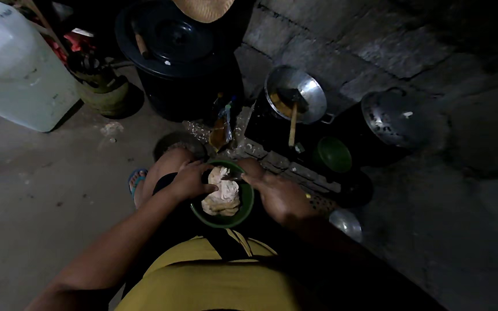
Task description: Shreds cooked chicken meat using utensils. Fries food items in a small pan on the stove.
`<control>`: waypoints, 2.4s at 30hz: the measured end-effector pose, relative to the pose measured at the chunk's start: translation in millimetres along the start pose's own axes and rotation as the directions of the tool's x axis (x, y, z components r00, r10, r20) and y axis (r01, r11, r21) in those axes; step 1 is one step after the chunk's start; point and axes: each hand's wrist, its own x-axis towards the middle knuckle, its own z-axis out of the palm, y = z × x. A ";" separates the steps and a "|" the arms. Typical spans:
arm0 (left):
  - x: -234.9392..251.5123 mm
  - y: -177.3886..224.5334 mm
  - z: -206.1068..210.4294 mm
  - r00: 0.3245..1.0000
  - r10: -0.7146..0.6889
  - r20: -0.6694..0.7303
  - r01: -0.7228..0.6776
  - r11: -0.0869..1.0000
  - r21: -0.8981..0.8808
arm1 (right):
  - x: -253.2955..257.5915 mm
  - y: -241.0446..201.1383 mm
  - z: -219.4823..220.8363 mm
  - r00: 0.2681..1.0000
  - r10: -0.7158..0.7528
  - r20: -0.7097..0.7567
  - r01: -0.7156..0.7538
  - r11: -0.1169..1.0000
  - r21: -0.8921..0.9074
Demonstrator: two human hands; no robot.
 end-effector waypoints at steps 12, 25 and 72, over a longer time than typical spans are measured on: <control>8.9 6.8 -7.2 0.998 -0.006 0.055 0.006 1.000 0.009 | -42.0 11.6 67.6 0.918 -0.124 -0.376 0.175 0.979 0.105; 11.9 -1.2 -1.8 0.998 -0.001 0.060 0.003 0.999 -0.040 | -21.0 -9.7 50.4 0.994 0.017 -0.106 -0.008 0.996 0.084; 17.5 -1.4 -1.5 0.996 0.046 0.071 -0.043 0.998 -0.039 | 3.7 -5.9 13.1 0.996 0.086 0.035 -0.089 0.993 0.077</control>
